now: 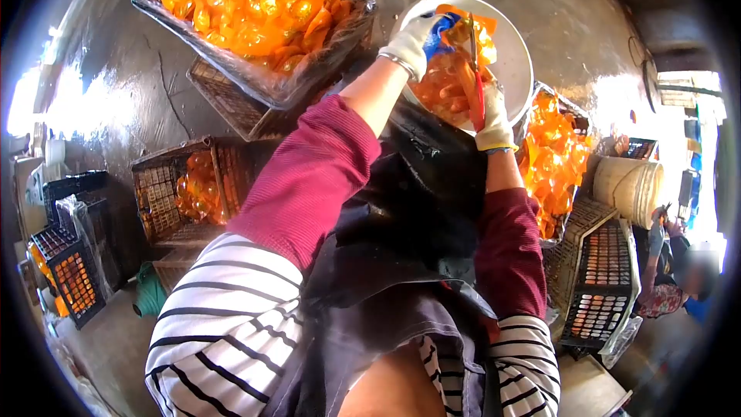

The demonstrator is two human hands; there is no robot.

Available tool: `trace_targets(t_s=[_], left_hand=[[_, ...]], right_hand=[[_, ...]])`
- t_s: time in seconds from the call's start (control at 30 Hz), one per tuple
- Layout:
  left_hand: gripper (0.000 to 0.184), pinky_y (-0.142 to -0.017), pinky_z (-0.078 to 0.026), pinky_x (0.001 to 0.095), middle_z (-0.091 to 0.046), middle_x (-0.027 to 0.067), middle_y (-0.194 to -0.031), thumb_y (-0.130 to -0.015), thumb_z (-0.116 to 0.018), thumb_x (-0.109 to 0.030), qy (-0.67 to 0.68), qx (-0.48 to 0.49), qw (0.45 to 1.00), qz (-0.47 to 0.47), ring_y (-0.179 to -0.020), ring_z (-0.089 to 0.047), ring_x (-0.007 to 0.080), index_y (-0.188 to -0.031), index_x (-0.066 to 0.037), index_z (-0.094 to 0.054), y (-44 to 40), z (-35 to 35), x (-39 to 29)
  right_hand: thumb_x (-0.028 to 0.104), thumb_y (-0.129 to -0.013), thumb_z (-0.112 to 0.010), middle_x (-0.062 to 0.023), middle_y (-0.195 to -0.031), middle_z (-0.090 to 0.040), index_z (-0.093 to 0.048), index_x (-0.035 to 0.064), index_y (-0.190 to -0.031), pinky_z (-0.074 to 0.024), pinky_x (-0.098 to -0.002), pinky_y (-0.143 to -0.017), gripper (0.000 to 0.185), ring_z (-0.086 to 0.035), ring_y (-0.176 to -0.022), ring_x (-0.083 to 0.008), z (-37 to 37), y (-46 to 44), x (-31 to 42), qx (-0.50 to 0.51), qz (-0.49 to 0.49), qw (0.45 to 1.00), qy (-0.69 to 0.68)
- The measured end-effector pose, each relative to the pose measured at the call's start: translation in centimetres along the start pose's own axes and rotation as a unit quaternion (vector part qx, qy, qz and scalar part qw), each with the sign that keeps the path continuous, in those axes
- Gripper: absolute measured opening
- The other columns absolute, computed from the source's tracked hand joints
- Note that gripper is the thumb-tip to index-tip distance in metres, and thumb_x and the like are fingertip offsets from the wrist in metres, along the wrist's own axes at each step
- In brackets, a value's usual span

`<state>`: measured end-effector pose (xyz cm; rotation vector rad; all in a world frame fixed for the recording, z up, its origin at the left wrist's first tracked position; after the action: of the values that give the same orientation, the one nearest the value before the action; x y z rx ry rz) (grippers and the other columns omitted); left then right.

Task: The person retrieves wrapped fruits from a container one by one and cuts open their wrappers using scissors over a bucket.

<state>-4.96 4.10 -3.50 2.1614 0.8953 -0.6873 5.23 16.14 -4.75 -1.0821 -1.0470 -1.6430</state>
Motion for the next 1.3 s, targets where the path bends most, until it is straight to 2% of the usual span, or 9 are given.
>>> trace_targets(t_s=[0.1,0.33,0.43,0.6,0.7,0.83,1.07,1.2,1.3], left_hand=[[0.032,-0.076,-0.048,0.0294,-0.063,0.0019,-0.093,-0.081,-0.067,-0.032,0.090,0.066,0.986,0.126,-0.087,-0.058,0.0150,-0.105,-0.013,-0.061,1.5,-2.2,1.8],[0.030,-0.077,-0.045,0.0255,-0.064,0.0033,-0.094,-0.086,-0.060,-0.033,-0.084,0.047,0.994,-0.045,-0.088,-0.057,0.0147,-0.103,-0.009,-0.062,1.0,-2.6,0.5],[0.036,-0.076,-0.045,0.0277,-0.065,0.0088,-0.093,-0.086,-0.057,-0.036,-0.479,0.023,0.869,-0.121,-0.087,-0.060,0.0178,-0.101,-0.004,-0.062,-0.1,-2.5,-0.5],[0.043,-0.079,-0.046,0.0312,-0.066,0.0155,-0.088,-0.084,-0.056,-0.040,-0.663,-0.047,0.730,-0.157,-0.084,-0.063,0.0234,-0.104,-0.003,-0.062,-0.6,-2.7,-0.8],[0.045,-0.080,-0.046,0.0310,-0.066,0.0172,-0.090,-0.084,-0.057,-0.040,-0.554,0.000,0.824,-0.121,-0.086,-0.063,0.0235,-0.105,-0.001,-0.061,-2.8,-1.4,0.5],[0.040,-0.072,-0.048,0.0318,-0.067,0.0122,-0.082,-0.086,-0.056,-0.038,-0.696,-0.023,0.704,-0.138,-0.078,-0.064,0.0210,-0.094,0.001,-0.064,-3.3,-1.7,0.1],[0.045,-0.073,-0.047,0.0315,-0.066,0.0185,-0.089,-0.082,-0.060,-0.041,-0.491,0.032,0.868,-0.061,-0.086,-0.064,0.0228,-0.091,0.003,-0.064,-1.9,-1.4,0.4],[0.042,-0.081,-0.045,0.0358,-0.066,0.0150,-0.095,-0.077,-0.063,-0.038,-0.722,-0.048,0.684,-0.093,-0.092,-0.061,0.0287,-0.102,-0.005,-0.064,-1.6,-2.4,0.2],[0.040,-0.086,-0.044,0.0329,-0.065,0.0152,-0.097,-0.077,-0.062,-0.036,-0.615,-0.027,0.782,-0.103,-0.095,-0.061,0.0279,-0.105,-0.008,-0.063,-2.0,-1.4,0.2]], right_hand=[[0.018,-0.091,-0.049,-0.0137,-0.081,-0.065,-0.054,0.0011,-0.111,-0.0461,-0.0257,-0.042,0.027,-0.061,-0.051,-0.0198,-0.2,1.1,1.6,-0.040,-0.068,0.986,-0.148],[0.024,-0.091,-0.053,-0.0154,-0.074,-0.064,-0.054,0.0011,-0.109,-0.0443,-0.0235,-0.039,0.029,-0.060,-0.048,-0.0190,-2.2,2.0,2.6,0.061,-0.164,0.959,-0.223],[0.027,-0.091,-0.054,-0.0159,-0.073,-0.064,-0.054,0.0015,-0.108,-0.0440,-0.0220,-0.039,0.031,-0.060,-0.049,-0.0189,-1.4,1.6,1.8,0.045,-0.174,0.965,-0.192],[0.021,-0.089,-0.056,-0.0132,-0.070,-0.063,-0.054,0.0012,-0.109,-0.0451,-0.0222,-0.041,0.028,-0.061,-0.051,-0.0184,0.8,0.9,0.5,0.027,-0.134,0.980,-0.141],[0.022,-0.089,-0.057,-0.0114,-0.068,-0.063,-0.055,0.0016,-0.108,-0.0448,-0.0220,-0.042,0.028,-0.061,-0.051,-0.0171,1.6,1.1,0.6,0.019,-0.128,0.987,-0.093],[0.023,-0.090,-0.055,-0.0115,-0.068,-0.063,-0.055,0.0018,-0.107,-0.0441,-0.0227,-0.044,0.028,-0.059,-0.050,-0.0160,1.9,1.2,0.9,0.010,-0.123,0.987,-0.100],[0.027,-0.087,-0.058,-0.0074,-0.065,-0.062,-0.058,0.0044,-0.104,-0.0411,-0.0230,-0.044,0.028,-0.056,-0.049,-0.0121,2.3,1.6,1.4,-0.043,-0.110,0.983,-0.144],[0.028,-0.087,-0.053,-0.0108,-0.072,-0.064,-0.058,0.0093,-0.108,-0.0465,-0.0289,-0.054,0.028,-0.062,-0.059,-0.0200,3.9,0.6,0.1,-0.092,-0.063,0.990,0.091],[0.027,-0.087,-0.049,-0.0150,-0.082,-0.065,-0.059,0.0138,-0.109,-0.0495,-0.0346,-0.065,0.027,-0.064,-0.072,-0.0286,3.9,1.1,1.3,-0.113,-0.069,0.958,0.254]])
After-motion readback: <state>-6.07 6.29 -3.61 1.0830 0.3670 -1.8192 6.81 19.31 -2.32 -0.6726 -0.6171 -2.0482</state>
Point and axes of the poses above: each hand's wrist, its own y-axis away from the middle knuckle, its own z-axis out of the back of the hand, x = y × z, the point moved 7 cm from there along -y, towards the middle knuckle
